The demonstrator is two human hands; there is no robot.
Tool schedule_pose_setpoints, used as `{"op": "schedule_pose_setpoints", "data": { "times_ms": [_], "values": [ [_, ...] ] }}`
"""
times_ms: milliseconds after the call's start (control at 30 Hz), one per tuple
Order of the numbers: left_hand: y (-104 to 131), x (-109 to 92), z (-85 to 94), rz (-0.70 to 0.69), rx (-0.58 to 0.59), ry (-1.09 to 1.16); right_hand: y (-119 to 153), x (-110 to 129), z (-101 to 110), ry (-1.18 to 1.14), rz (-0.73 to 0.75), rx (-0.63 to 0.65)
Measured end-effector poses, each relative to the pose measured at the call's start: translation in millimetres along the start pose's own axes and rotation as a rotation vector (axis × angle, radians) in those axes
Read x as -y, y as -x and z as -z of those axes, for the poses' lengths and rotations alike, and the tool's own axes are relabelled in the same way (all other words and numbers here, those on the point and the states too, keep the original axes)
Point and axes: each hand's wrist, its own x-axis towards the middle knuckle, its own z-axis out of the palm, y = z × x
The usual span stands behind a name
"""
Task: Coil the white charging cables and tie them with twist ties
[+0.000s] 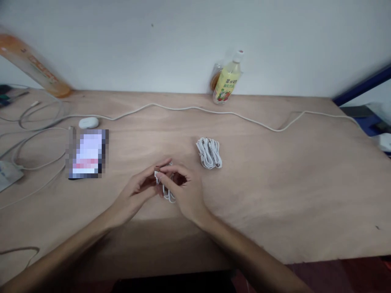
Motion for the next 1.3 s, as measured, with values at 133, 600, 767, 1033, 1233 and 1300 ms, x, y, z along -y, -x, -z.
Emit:
{"op": "schedule_pose_setpoints", "data": {
  "times_ms": [133,600,767,1033,1233,1300],
  "values": [
    [-3,1,-2.0,0.022,-0.025,0.007,0,1,0,-0.04,-0.019,-0.018],
    [-7,-1,-4.5,-0.011,-0.171,0.082,-3,-1,2,0.222,0.05,-0.029],
    [-7,3,-1.7,-0.01,-0.19,0.095,-1,-3,2,0.103,0.002,-0.048],
    [-8,3,-1.4,0.071,-0.198,0.194,-7,-1,3,-0.458,-0.215,0.063],
    [-6,-10,-9.5,0.085,-0.218,0.414,-12,1,6,-0.737,-0.363,0.087],
    [-5,-13,-10.1,0.082,-0.221,0.463,-13,2,7,-0.787,-0.392,0.093]
  ]
}}
